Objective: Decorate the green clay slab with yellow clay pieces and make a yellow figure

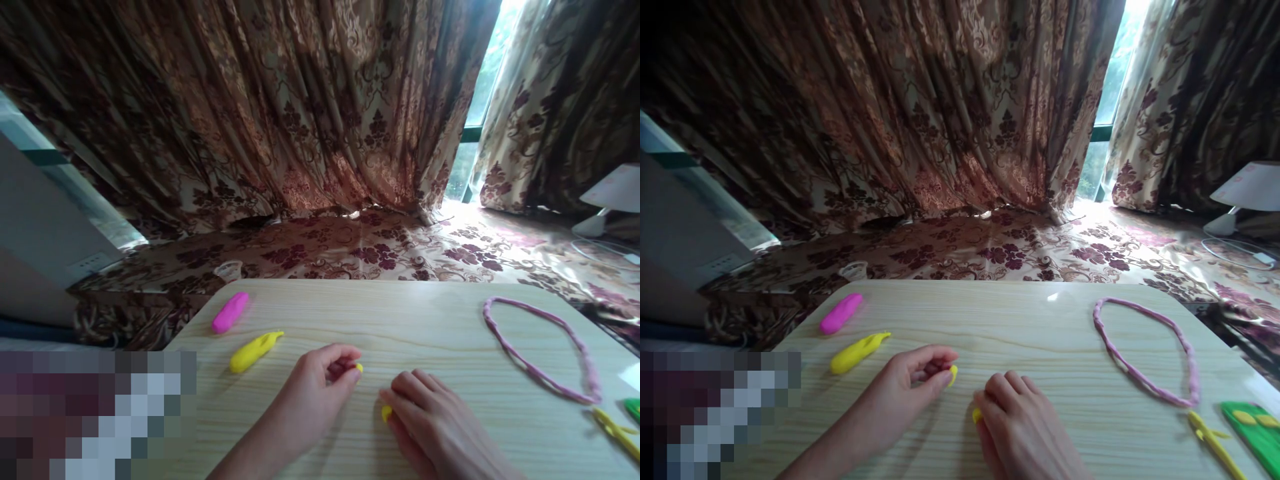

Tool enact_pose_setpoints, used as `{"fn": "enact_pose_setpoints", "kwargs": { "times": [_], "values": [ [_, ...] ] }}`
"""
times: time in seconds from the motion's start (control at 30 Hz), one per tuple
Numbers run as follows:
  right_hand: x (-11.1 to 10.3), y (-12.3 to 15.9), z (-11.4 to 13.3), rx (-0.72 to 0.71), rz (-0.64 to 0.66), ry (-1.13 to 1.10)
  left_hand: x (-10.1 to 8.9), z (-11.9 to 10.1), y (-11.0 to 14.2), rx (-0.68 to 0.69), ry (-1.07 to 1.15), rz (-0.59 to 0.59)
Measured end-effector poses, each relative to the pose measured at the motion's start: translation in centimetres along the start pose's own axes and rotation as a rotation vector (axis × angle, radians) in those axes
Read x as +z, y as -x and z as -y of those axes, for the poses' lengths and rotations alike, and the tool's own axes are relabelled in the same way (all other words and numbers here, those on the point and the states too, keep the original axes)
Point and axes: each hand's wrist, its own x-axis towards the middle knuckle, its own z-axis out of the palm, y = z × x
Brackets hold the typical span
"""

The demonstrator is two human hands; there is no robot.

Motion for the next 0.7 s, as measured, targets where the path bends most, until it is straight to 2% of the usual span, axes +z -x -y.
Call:
{"fn": "enact_pose_setpoints", "kwargs": {
  "times": [0.17,0.27,0.37,0.53,0.7],
  "values": [
    [-0.1,0.3,-0.3,0.010,-0.125,-0.101,1.5,-0.1,0.3,-0.079,0.314,0.058],
    [-0.5,0.2,-0.1,-0.043,-0.222,-0.170,1.8,-0.5,0.3,-0.107,0.450,0.104],
    [-0.8,0.0,0.3,-0.102,-0.222,-0.157,2.1,-0.9,0.5,-0.114,0.502,0.150],
    [-1.4,-0.1,0.6,-0.109,-0.235,-0.094,2.4,-1.6,1.0,-0.144,0.615,0.188],
    [-1.3,0.0,0.5,-0.106,-0.260,-0.057,2.6,-1.4,1.0,-0.141,0.707,0.234]
  ]
}}
